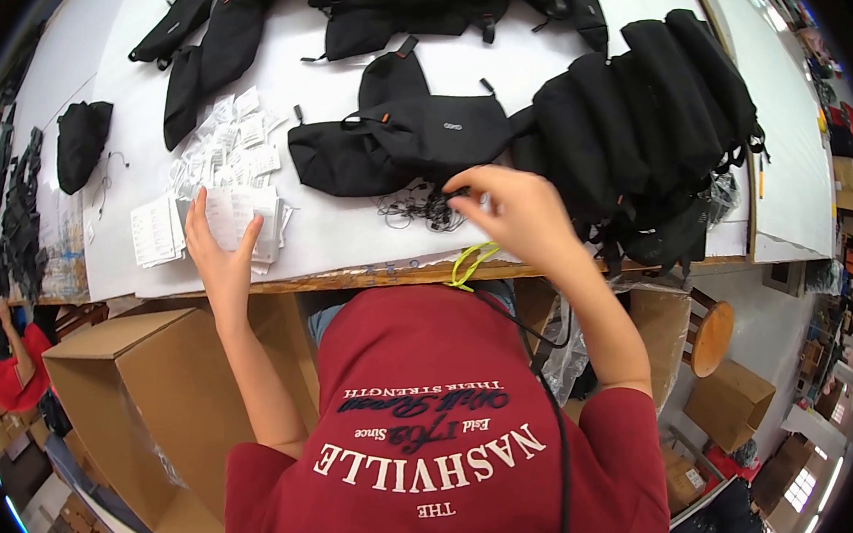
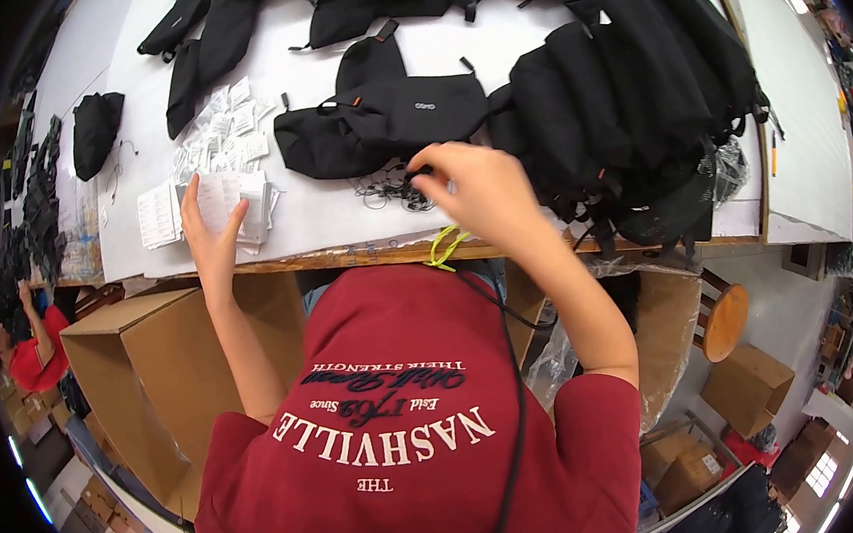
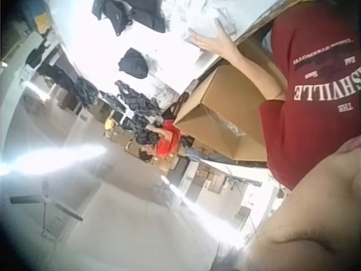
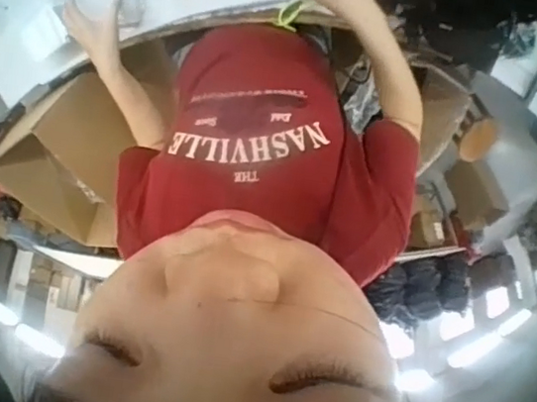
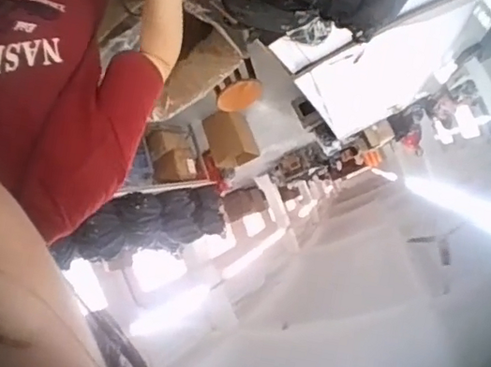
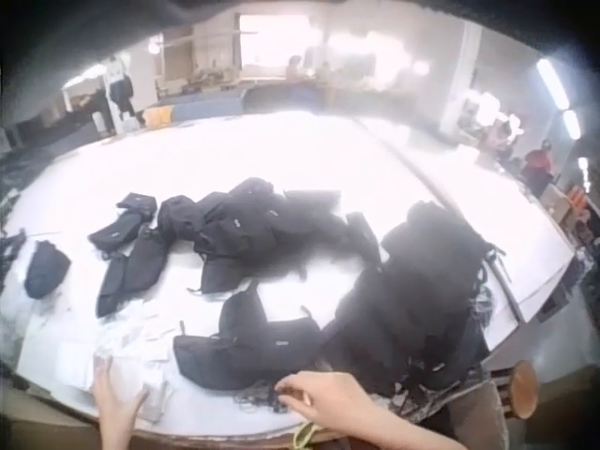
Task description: Inspecting and organizing black eyewear cases by adding small component parts and checking tags.
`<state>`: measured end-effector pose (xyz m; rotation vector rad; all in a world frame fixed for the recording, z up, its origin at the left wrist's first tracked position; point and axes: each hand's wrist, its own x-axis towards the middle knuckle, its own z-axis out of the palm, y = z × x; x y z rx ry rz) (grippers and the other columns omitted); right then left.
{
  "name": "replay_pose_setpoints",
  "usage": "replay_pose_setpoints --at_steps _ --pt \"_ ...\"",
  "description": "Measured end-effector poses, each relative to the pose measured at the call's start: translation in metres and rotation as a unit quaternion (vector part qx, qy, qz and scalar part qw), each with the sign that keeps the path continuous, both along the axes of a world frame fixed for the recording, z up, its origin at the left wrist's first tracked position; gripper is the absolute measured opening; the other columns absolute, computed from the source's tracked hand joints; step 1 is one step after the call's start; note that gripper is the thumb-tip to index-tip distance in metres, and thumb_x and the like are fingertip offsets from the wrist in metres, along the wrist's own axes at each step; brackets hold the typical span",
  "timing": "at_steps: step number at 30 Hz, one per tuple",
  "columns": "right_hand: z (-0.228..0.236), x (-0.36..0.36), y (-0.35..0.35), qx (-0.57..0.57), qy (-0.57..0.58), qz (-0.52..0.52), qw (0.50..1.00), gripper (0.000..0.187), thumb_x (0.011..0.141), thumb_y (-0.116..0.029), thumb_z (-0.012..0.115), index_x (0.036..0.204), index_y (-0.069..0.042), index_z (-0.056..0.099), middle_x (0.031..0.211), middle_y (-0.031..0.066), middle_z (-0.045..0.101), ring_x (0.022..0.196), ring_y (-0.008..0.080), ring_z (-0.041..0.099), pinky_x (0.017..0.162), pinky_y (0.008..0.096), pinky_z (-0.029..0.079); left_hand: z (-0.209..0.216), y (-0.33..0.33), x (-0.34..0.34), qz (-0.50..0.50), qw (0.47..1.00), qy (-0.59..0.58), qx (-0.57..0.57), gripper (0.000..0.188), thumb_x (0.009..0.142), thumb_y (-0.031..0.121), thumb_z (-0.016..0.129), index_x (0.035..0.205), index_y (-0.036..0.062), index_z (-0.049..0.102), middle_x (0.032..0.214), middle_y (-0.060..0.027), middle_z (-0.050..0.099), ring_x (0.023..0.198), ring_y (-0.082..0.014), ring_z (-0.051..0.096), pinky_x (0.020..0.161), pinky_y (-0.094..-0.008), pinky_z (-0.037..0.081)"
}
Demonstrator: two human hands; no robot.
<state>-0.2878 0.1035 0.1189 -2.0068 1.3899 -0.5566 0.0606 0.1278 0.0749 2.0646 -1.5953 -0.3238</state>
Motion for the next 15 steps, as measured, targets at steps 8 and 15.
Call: replay_pose_setpoints --at_steps 8,15 --pt "-0.080 0.065 0.013 -0.172 0.205 0.107 0.957 0.012 0.073 -0.016 0.070 0.076 -0.010 0.061 0.074 0.0060 0.059 0.075 0.0217 0.061 0.064 0.0339 0.047 0.024 0.011 -0.025 0.003 0.963 0.241 -0.118 0.063 0.080 0.015 0.073 0.135 0.0078 0.043 0.133 -0.0115 0.046 0.116 -0.0250 0.047 0.097 -0.0381 0.039" --pt "-0.041 0.052 0.004 -0.120 0.085 0.121 0.982 0.014 0.075 -0.018 0.071 0.074 -0.008 0.061 0.073 0.0035 0.058 0.072 0.0215 0.059 0.061 0.0330 0.047 0.025 0.011 -0.034 -0.014 0.940 0.309 -0.145 0.060 0.079 0.006 0.069 0.133 0.0071 0.042 0.128 -0.0132 0.045 0.112 -0.0220 0.048 0.095 -0.0349 0.041"
